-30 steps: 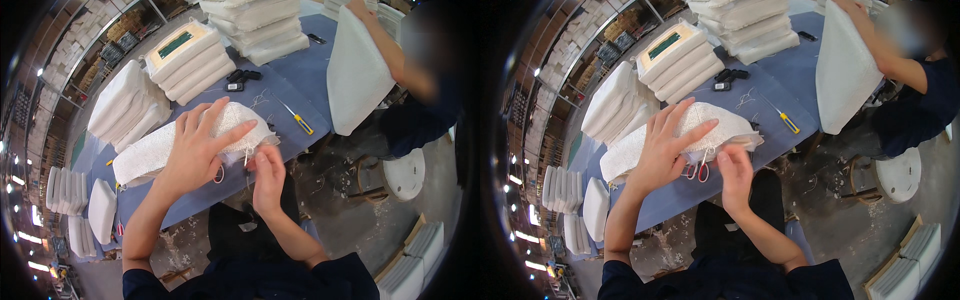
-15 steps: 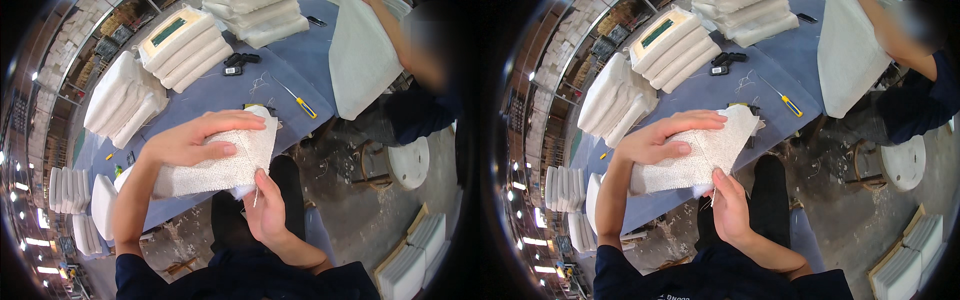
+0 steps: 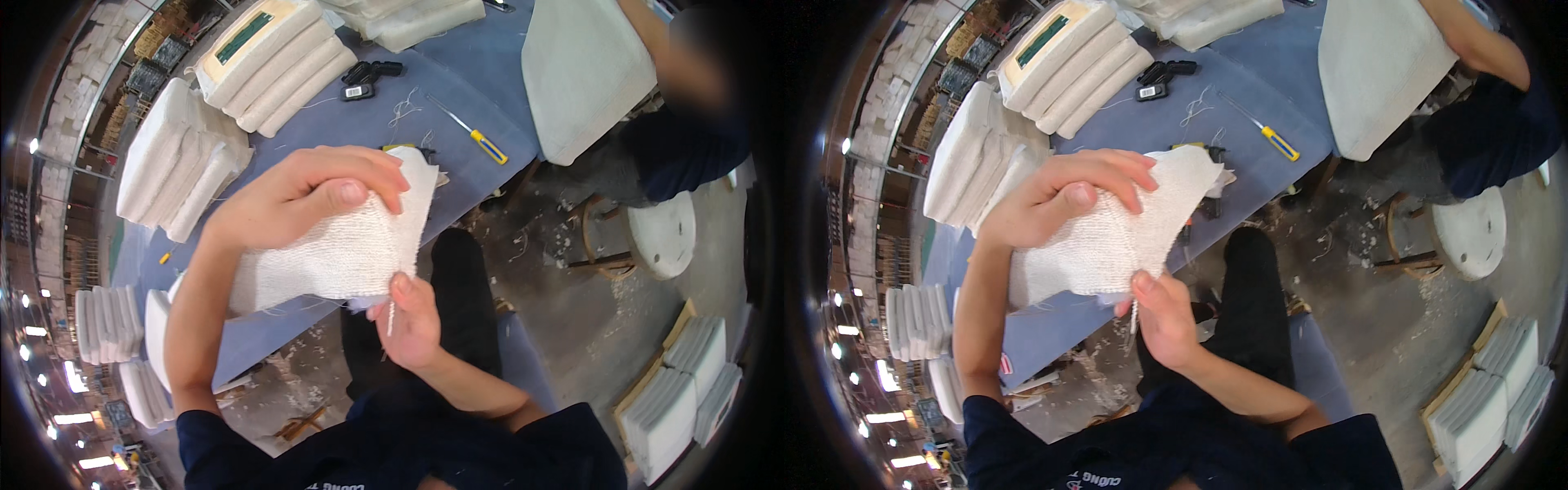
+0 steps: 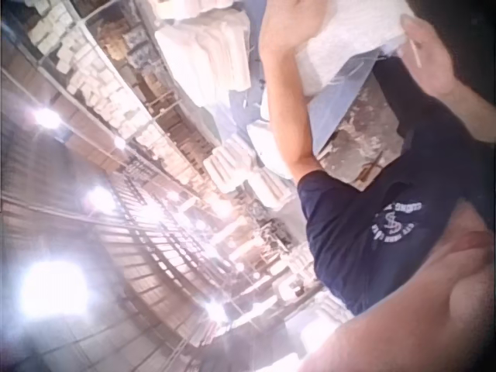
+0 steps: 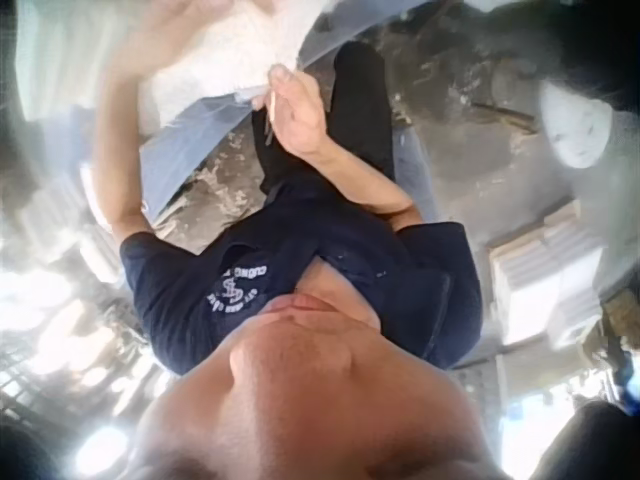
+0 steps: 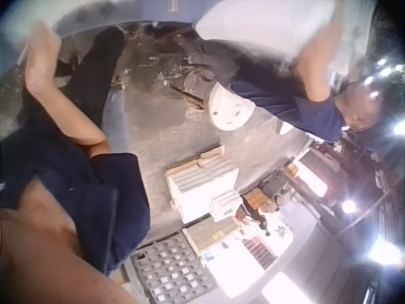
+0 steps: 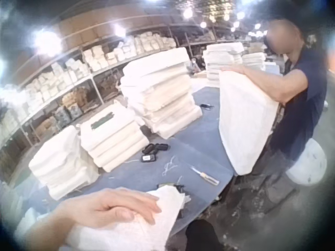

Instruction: The person wraps white fabric around rectangular foam blocks, trims excess with scissors, and secures the fabric using a staple gun. They repeat this process on multiple cushion units at a workbench in a factory setting.

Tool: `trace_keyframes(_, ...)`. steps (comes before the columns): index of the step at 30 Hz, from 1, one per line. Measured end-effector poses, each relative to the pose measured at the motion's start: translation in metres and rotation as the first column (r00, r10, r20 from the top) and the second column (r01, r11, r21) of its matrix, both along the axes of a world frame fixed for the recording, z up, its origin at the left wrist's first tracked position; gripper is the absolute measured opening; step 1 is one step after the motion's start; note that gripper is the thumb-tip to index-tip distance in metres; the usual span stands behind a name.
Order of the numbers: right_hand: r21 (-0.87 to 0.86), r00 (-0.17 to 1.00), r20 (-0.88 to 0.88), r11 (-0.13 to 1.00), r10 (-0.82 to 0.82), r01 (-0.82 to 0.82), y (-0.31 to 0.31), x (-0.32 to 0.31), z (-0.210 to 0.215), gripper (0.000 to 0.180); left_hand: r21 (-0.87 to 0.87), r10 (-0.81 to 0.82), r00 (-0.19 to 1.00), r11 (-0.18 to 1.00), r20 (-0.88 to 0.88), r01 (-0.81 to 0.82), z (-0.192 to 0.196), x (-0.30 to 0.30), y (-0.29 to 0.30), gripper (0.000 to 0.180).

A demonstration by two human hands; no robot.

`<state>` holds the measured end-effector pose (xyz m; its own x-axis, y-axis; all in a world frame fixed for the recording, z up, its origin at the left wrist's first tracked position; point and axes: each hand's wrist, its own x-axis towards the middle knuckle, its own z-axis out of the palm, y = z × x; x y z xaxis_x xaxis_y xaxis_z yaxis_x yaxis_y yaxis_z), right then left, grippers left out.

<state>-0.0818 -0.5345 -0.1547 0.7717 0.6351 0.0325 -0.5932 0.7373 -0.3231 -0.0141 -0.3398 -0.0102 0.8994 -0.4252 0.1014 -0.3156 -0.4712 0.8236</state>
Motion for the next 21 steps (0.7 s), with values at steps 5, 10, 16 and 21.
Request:
trace_keyframes(5, 0.206, 0.986, -0.117, 0.974, 0.116, -0.09, 0.005, 0.007, -0.001, 0.036, 0.15, 0.008, 1.0, 0.989, -0.014, -0.005, 0.009, 0.008, 0.007, 0.054)
trace_keyframes(10, 0.234, 0.944, -0.298, 0.969, 0.143, -0.073, 0.003, 0.014, 0.015, 0.03, 0.227, 0.026, 1.0, 0.974, -0.005, -0.024, 0.008, 0.012, 0.005, 0.051)
trace_keyframes(16, 0.011, 0.983, -0.182, 1.0, -0.013, 0.015, 0.023, 0.011, 0.015, 0.036, 0.367, 0.455, 0.857, 0.775, 0.242, -0.515, 0.031, -0.024, -0.022, 0.042)
trace_keyframes(21, -0.036, 1.0, -0.019, 0.999, -0.01, 0.01, 0.036, 0.006, -0.023, 0.038, 0.557, 0.293, 0.792, 0.582, 0.536, -0.592, 0.024, -0.06, -0.053, 0.081)
